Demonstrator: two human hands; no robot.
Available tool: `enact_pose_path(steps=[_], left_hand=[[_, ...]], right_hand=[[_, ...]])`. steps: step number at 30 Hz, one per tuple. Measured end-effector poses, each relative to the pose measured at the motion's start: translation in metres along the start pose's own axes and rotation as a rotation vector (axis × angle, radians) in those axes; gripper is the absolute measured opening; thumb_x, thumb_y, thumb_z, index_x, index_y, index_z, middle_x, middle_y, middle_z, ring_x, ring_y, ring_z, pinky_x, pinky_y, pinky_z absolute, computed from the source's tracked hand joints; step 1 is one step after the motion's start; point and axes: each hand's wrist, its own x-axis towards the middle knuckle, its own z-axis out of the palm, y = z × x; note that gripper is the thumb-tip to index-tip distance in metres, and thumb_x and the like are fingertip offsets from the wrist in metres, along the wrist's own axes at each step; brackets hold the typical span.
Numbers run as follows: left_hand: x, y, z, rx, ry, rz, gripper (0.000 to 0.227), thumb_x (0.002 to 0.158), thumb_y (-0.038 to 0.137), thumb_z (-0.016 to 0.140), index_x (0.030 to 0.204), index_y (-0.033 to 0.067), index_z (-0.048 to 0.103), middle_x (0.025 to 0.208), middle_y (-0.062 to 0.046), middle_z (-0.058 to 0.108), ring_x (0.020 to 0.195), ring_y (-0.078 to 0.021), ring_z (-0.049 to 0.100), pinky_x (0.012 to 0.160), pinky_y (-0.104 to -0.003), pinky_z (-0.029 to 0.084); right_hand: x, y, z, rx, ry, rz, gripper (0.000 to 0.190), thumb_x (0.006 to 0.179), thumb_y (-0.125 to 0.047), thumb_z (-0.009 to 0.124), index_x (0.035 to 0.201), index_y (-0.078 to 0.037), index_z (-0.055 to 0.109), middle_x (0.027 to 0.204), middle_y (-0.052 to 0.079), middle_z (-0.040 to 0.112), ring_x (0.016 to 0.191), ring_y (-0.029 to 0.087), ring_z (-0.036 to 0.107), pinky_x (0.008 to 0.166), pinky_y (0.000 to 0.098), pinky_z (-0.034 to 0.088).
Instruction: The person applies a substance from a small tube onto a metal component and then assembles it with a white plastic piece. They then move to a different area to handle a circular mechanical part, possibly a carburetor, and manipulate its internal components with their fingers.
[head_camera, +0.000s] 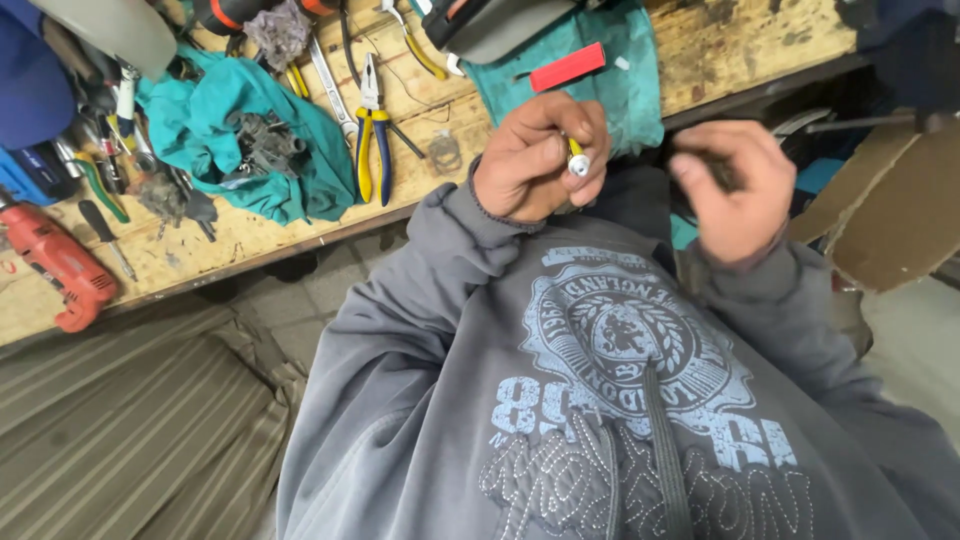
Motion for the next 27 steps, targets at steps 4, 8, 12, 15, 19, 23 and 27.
enact_pose_path(steps=[4, 8, 12, 15, 19, 23, 27], left_hand=[[-0.003, 0.000, -0.001, -0.007, 0.001, 0.017, 0.020, 0.108, 0.020, 0.063, 0.119, 0.0032, 0.065, 0.101, -0.010, 0.055, 0.078, -0.0153, 0.051, 0.065, -0.029, 0.046], [-0.013, 0.000, -0.005, 0.006, 0.024, 0.008, 0.020, 0.109, 0.020, 0.063, 0.119, 0.0028, 0.065, 0.100, -0.010, 0.057, 0.080, -0.0153, 0.053, 0.066, -0.029, 0.048], [-0.027, -0.005, -0.018, -0.001, 0.082, -0.035, 0.021, 0.110, 0.021, 0.062, 0.120, 0.0033, 0.061, 0.099, -0.009, 0.062, 0.081, -0.0156, 0.060, 0.069, -0.029, 0.050], [-0.031, -0.001, -0.017, -0.049, 0.088, -0.051, 0.020, 0.111, 0.021, 0.062, 0.122, 0.0056, 0.056, 0.096, -0.008, 0.064, 0.081, -0.0156, 0.063, 0.072, -0.029, 0.052], [-0.032, 0.003, -0.015, -0.064, 0.122, -0.044, 0.020, 0.110, 0.021, 0.062, 0.121, 0.0067, 0.052, 0.098, -0.007, 0.063, 0.082, -0.0154, 0.063, 0.071, -0.028, 0.052], [-0.033, 0.006, -0.018, -0.060, 0.155, -0.024, 0.021, 0.109, 0.021, 0.063, 0.121, 0.0067, 0.052, 0.104, -0.008, 0.064, 0.082, -0.0162, 0.064, 0.071, -0.028, 0.052], [-0.034, 0.007, -0.024, -0.031, 0.145, -0.006, 0.022, 0.109, 0.022, 0.063, 0.121, 0.0064, 0.053, 0.103, -0.007, 0.065, 0.082, -0.0158, 0.065, 0.072, -0.027, 0.053]], right_hand=[[0.028, -0.062, 0.004, -0.024, -0.093, -0.196, 0.027, 0.096, 0.000, 0.082, 0.121, -0.002, 0.071, 0.122, 0.014, 0.068, 0.110, 0.029, 0.069, 0.098, 0.0364, 0.056], [0.061, -0.099, 0.017, -0.060, -0.144, -0.464, 0.037, 0.084, -0.003, 0.087, 0.116, 0.001, 0.070, 0.123, 0.018, 0.062, 0.112, 0.036, 0.064, 0.095, 0.0435, 0.055], [0.067, -0.095, 0.028, -0.085, -0.215, -0.494, 0.041, 0.087, 0.002, 0.085, 0.125, -0.004, 0.073, 0.130, 0.014, 0.064, 0.117, 0.033, 0.065, 0.101, 0.0410, 0.056], [0.071, -0.094, 0.035, -0.055, -0.245, -0.495, 0.039, 0.086, 0.001, 0.086, 0.123, -0.004, 0.074, 0.129, 0.013, 0.064, 0.115, 0.032, 0.065, 0.099, 0.0401, 0.056], [0.078, -0.094, 0.041, -0.020, -0.255, -0.493, 0.036, 0.086, 0.000, 0.086, 0.120, -0.004, 0.074, 0.126, 0.013, 0.065, 0.112, 0.031, 0.066, 0.098, 0.0401, 0.056], [0.084, -0.093, 0.045, -0.009, -0.271, -0.501, 0.035, 0.087, 0.002, 0.085, 0.120, -0.004, 0.074, 0.125, 0.012, 0.067, 0.111, 0.029, 0.068, 0.096, 0.0383, 0.056], [0.087, -0.094, 0.047, 0.006, -0.296, -0.484, 0.034, 0.087, 0.003, 0.084, 0.119, -0.004, 0.075, 0.123, 0.011, 0.067, 0.111, 0.029, 0.068, 0.094, 0.0371, 0.056]])
